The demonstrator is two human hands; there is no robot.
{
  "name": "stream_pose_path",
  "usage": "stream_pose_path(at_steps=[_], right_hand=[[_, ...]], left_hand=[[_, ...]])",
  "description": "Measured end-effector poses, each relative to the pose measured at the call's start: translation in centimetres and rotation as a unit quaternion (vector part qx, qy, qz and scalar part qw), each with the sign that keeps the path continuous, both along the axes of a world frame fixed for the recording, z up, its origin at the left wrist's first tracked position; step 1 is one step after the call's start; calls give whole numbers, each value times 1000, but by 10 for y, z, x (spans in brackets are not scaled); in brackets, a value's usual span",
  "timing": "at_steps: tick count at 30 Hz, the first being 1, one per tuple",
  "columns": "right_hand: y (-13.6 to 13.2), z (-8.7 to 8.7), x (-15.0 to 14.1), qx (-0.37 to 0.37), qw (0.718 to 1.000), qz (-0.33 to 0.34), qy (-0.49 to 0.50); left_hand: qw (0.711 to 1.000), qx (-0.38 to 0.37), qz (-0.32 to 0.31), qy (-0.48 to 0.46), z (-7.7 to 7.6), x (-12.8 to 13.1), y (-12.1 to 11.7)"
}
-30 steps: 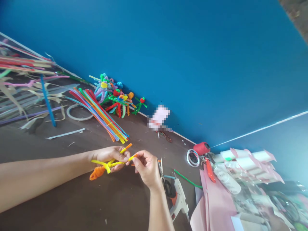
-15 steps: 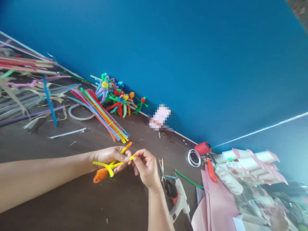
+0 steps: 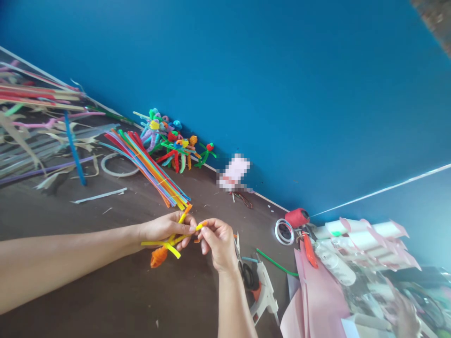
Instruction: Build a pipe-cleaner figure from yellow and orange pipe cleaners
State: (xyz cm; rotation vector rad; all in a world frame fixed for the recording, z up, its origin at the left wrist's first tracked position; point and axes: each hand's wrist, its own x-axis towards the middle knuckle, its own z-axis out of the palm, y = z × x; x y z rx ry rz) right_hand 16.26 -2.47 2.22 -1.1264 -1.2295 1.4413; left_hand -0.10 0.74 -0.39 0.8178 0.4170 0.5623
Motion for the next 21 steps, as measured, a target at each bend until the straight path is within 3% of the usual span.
stream_pose_path(at_steps=[21], right_hand=[[0, 4, -1, -54, 995, 61, 51]], left_hand=[[998, 22, -65, -1, 4, -4, 1]])
